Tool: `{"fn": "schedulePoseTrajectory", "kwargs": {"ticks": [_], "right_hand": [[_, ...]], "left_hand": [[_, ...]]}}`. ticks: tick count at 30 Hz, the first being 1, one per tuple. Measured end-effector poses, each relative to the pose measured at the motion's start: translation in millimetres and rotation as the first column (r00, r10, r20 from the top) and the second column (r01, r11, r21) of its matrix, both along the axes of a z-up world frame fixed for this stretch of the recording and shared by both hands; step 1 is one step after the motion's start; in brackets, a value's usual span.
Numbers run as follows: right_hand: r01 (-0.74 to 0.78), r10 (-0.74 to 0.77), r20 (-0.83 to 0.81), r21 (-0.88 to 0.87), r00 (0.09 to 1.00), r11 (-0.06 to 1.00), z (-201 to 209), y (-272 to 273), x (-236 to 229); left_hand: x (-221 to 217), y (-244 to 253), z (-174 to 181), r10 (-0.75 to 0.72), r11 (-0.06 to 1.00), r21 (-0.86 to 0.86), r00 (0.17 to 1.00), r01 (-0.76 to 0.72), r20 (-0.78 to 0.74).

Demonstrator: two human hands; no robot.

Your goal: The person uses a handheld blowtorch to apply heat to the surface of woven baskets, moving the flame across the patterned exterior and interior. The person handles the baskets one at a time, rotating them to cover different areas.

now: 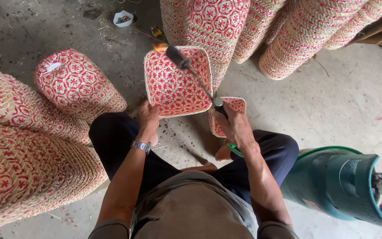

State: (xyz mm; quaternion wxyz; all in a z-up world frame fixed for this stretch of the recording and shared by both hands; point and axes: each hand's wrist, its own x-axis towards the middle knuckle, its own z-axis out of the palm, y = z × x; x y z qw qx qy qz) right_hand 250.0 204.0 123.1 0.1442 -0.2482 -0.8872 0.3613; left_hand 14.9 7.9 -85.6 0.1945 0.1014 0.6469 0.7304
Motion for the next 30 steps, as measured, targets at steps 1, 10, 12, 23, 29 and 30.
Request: {"fn": "schedulePoseTrajectory", "kwargs": {"ticks": [1, 10, 12, 23, 29, 30], "right_hand": [[0.095, -0.088, 0.100, -0.068, 0.991, 0.993, -1.1, 3.1, 4.7], [0.450, -0.459, -0.078, -0.110, 0.885, 0.886, -46.6, 14.1, 1.2], [0.461, -0.480, -0.165, -0.141, 0.861, 0.876, -48.6, 12.5, -2.7], [0.482, -0.449, -0.297, 0.044, 0.843, 0.875, -37.9, 60.4, 4.5], [0.290, -0.254, -0.267, 0.102, 0.930, 0.952, -29.2, 72.9, 13.0], [0.277, -0.250, -0.253, 0.077, 0.935, 0.958, -30.3, 71.7, 12.4]], "left_hand": [[7.7, 3.7, 1.7, 0.009, 0.988, 0.151, 1.000, -0.012, 0.021], [83.1, 28.5, 37.4, -0.181, 0.921, 0.382, 0.950, 0.073, 0.253], [99.4, 29.9, 40.6, -0.256, 0.875, 0.472, 0.927, 0.103, 0.273], [87.9, -3.8, 44.5, -0.206, 0.911, -0.297, 0.938, 0.288, 0.277], [25.0, -35.0, 69.7, -0.523, 0.804, -0.266, 0.846, 0.531, 0.108], [25.6, -34.5, 78.6, -0.547, 0.789, -0.247, 0.827, 0.562, 0.133]]}}
